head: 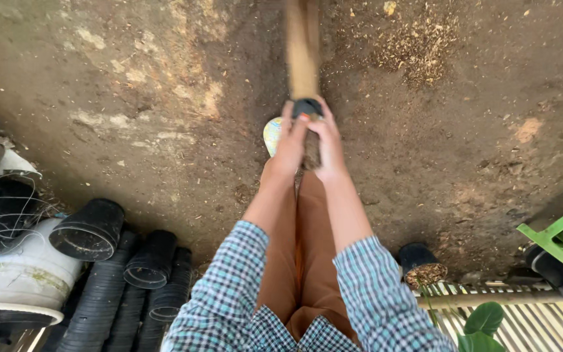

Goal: The person uses a bundle of sticks to repeatedly strike the soil while walking through a nursery, moving past potted plants and garden supplies.

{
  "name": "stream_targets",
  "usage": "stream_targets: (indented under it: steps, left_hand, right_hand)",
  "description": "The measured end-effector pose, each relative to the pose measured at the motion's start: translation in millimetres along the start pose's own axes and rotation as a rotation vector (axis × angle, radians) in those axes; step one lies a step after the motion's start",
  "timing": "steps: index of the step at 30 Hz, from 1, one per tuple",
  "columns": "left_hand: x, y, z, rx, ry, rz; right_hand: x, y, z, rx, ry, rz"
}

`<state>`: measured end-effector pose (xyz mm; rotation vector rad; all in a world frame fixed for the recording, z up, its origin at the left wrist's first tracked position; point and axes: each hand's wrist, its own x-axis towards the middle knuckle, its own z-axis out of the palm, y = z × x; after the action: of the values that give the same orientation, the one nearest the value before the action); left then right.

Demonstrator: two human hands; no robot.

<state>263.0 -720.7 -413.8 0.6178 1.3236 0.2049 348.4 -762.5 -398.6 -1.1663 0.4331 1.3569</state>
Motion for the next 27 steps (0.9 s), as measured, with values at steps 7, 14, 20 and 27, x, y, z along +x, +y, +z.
stream_targets:
  steps: [7,14,20,27]
  left_hand:
    - [73,33,-32,0.019,0.152,0.0]
    - [46,-9,58,0.214,-0.101,-0.058]
    - [5,-1,55,0.144,-0.005,-0.122]
    - [66,44,10,0.103,0.159,0.035]
  right_hand:
    - [91,8,23,-0.014,-0.077,0.172]
    - [16,-36,-35,0.105,0.17,-0.078]
    - [-7,-45,-25,-0.068,0.19,-0.052]
    - [82,-31,11,-0.01,-0.048,0.122]
